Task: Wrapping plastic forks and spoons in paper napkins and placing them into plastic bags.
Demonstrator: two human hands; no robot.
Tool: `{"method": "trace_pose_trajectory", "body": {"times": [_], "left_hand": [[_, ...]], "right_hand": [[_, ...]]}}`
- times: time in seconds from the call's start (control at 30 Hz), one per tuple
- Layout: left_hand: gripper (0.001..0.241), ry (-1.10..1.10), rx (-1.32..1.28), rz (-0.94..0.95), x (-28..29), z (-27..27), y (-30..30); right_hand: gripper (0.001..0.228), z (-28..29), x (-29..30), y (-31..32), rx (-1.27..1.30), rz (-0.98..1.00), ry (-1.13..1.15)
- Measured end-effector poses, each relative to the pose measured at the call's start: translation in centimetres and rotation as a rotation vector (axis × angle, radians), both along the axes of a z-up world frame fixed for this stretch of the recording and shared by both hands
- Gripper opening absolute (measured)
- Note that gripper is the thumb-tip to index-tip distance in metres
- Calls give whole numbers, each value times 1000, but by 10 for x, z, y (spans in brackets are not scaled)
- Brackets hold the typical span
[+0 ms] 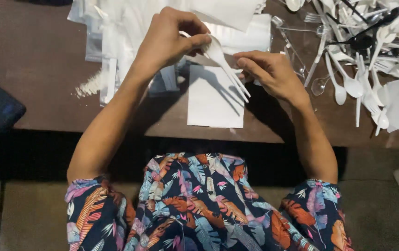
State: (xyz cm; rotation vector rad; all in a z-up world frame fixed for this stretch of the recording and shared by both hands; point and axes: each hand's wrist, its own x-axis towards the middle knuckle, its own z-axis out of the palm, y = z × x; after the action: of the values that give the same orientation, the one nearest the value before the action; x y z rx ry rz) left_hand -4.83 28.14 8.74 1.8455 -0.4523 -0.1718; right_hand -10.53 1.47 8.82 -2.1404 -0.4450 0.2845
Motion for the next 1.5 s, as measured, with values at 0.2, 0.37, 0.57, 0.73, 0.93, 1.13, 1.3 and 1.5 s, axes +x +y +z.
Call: {"method": "trace_pose_trajectory", "body": {"times": [0.2, 0.37, 0.57, 0.73, 0.93, 1.13, 1.3, 1.5], "left_hand": [[7, 171, 229, 20, -27, -29, 15], [5, 119, 170, 25, -24, -69, 9], [9, 120, 173, 30, -26, -68, 7], [11, 77, 140, 22, -30, -53, 4], [10, 183, 128, -5, -33, -42, 1], [9, 90, 123, 8, -23, -67, -6], [18, 46, 172, -5, -16, -80, -9], [13, 44, 121, -50, -17, -63, -2]], "right_hand": [[44, -41, 5, -8, -487, 128, -325], [41, -36, 6, 0, -534, 120, -225], [28, -40, 13, -2, -556, 178, -209], [26, -46, 17, -6, -517, 192, -231], [30, -35, 12, 3, -304, 148, -125], [37, -28, 9, 15, -24, 18, 51], [36, -39, 12, 12, 35, -20, 63], [40, -33, 12, 19, 26, 25, -14]]}}
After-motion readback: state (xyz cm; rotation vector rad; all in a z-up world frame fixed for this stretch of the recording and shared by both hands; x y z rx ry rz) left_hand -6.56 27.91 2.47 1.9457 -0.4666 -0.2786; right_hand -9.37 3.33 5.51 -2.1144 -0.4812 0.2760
